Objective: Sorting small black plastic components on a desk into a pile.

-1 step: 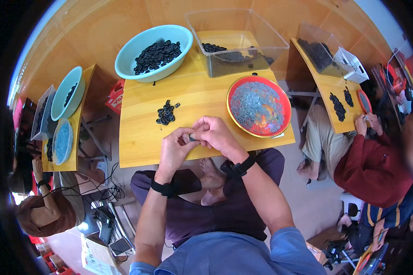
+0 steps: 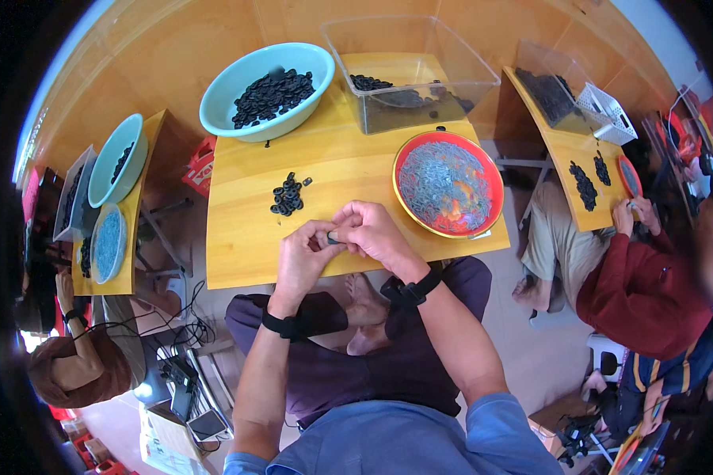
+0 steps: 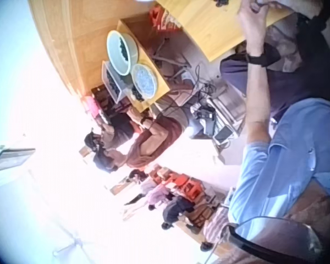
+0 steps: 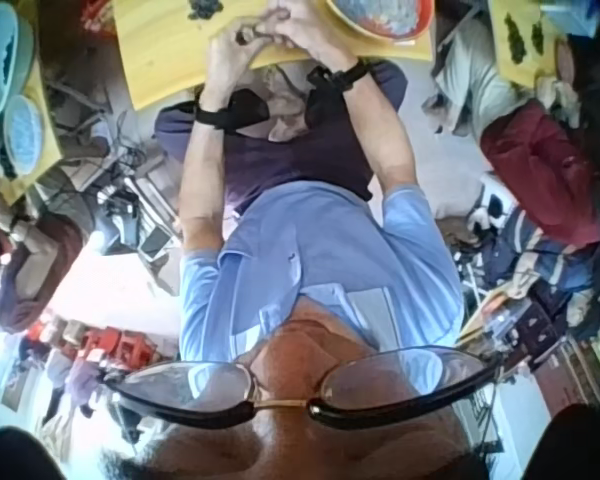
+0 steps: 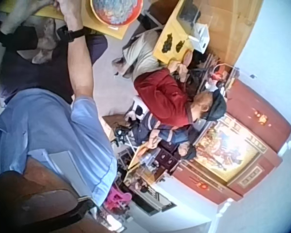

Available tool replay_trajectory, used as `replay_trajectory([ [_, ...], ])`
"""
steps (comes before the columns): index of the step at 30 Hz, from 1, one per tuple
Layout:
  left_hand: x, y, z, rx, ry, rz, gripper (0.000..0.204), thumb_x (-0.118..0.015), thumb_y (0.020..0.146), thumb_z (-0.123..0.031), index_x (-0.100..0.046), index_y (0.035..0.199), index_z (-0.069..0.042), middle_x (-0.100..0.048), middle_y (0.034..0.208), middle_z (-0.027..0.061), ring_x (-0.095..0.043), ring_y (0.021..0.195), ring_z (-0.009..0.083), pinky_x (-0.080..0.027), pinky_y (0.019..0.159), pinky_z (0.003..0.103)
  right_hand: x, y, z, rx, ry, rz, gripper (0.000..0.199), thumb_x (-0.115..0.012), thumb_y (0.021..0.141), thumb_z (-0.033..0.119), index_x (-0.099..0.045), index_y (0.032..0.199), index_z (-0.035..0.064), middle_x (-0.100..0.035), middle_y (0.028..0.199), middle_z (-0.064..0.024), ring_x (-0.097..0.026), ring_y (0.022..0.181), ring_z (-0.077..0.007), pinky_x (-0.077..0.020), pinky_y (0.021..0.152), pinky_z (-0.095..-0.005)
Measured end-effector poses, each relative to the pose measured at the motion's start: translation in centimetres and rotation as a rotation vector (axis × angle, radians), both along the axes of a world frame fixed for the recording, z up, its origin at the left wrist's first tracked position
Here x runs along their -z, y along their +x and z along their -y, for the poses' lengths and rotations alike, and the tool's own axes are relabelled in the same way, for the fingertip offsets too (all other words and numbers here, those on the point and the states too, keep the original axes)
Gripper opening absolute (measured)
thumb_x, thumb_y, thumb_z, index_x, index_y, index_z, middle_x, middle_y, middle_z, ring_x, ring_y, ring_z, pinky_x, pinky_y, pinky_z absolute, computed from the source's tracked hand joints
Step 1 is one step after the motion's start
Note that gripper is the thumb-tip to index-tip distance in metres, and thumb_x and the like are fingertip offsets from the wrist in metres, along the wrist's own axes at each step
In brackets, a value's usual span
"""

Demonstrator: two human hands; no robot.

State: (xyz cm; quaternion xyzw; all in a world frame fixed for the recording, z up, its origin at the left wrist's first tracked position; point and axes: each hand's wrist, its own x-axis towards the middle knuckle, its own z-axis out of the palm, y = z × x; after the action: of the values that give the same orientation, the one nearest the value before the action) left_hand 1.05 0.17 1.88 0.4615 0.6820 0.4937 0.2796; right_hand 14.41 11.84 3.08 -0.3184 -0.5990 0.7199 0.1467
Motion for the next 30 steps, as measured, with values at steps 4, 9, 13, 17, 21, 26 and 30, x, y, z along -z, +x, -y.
replay_trajectory([
  [4, 0.1, 0.2, 0.4, -0.045, -0.009, -0.170, 0.025, -0.084, 0.074, -0.009, -0.069, 0.093, -0.002, -0.061, 0.065, 0.0075, -0.059, 0.058, 0.0142, -0.050, 0.057, 0.029, -0.1, -0.2, 0.6, 0.000, 0.056, 0.070, 0.021, -0.073, 0.084, 0.007, -0.063, 0.102, -0.0001, -0.063, 0.075, -0.0011, -0.054, 0.057, -0.0062, -0.0409, 0.050, -0.0215],
  [9, 0.5, 0.2, 0.6, -0.041, -0.024, -0.155, 0.028, -0.084, 0.074, -0.017, -0.069, 0.092, 0.000, -0.064, 0.066, 0.0102, -0.062, 0.058, 0.0194, -0.052, 0.058, 0.032, 0.3, -0.2, 0.8, -0.013, 0.043, 0.037, 0.021, -0.075, 0.083, 0.006, -0.062, 0.099, 0.0007, -0.063, 0.075, -0.0011, -0.052, 0.058, -0.0055, -0.0400, 0.051, -0.0212],
  [13, 0.1, 0.4, 0.8, -0.052, -0.021, -0.179, 0.027, -0.084, 0.075, -0.018, -0.070, 0.090, -0.001, -0.066, 0.067, 0.0113, -0.065, 0.059, 0.0199, -0.053, 0.059, 0.032, 0.1, 0.0, 0.8, -0.022, 0.063, 0.035, 0.020, -0.076, 0.083, 0.006, -0.061, 0.097, 0.0038, -0.063, 0.076, -0.0005, -0.052, 0.058, -0.0043, -0.0388, 0.050, -0.0203],
  [17, 1.3, 0.2, 1.0, -0.079, -0.002, -0.191, 0.024, -0.083, 0.075, -0.015, -0.069, 0.087, -0.001, -0.067, 0.068, 0.0087, -0.065, 0.060, 0.0147, -0.053, 0.059, 0.029, 0.0, -0.1, 0.8, -0.040, 0.072, 0.046, 0.020, -0.075, 0.084, 0.006, -0.061, 0.097, 0.0044, -0.063, 0.077, -0.0002, -0.052, 0.059, -0.0043, -0.0393, 0.051, -0.0201],
  [21, 0.7, 0.3, 1.0, -0.075, -0.012, -0.174, 0.023, -0.082, 0.076, -0.015, -0.069, 0.089, 0.000, -0.070, 0.072, 0.0097, -0.066, 0.062, 0.0151, -0.054, 0.061, 0.029, -0.2, -0.2, 1.0, -0.024, 0.088, 0.055, 0.020, -0.075, 0.084, 0.007, -0.060, 0.097, 0.0040, -0.063, 0.077, -0.0002, -0.053, 0.058, -0.0046, -0.0394, 0.050, -0.0199],
  [26, -0.1, -0.1, 0.9, 0.006, 0.057, -0.072, 0.026, -0.080, 0.080, -0.015, -0.070, 0.098, 0.000, -0.068, 0.073, 0.0092, -0.066, 0.064, 0.0164, -0.055, 0.062, 0.030, -1.5, 0.0, -0.2, -0.060, 0.118, 0.138, 0.017, -0.072, 0.085, 0.005, -0.062, 0.097, 0.0018, -0.065, 0.076, -0.0030, -0.060, 0.059, -0.0087, -0.0453, 0.051, -0.0219],
  [30, -0.7, -0.1, 0.8, 0.005, 0.064, 0.038, 0.023, -0.075, 0.084, -0.011, -0.069, 0.103, 0.000, -0.069, 0.076, 0.0093, -0.066, 0.067, 0.0146, -0.055, 0.066, 0.028, -4.1, -0.3, -3.6, -0.315, 0.253, 0.277, 0.015, -0.070, 0.085, 0.004, -0.063, 0.098, -0.0010, -0.068, 0.077, -0.0062, -0.066, 0.061, -0.0130, -0.0521, 0.054, -0.0241],
])
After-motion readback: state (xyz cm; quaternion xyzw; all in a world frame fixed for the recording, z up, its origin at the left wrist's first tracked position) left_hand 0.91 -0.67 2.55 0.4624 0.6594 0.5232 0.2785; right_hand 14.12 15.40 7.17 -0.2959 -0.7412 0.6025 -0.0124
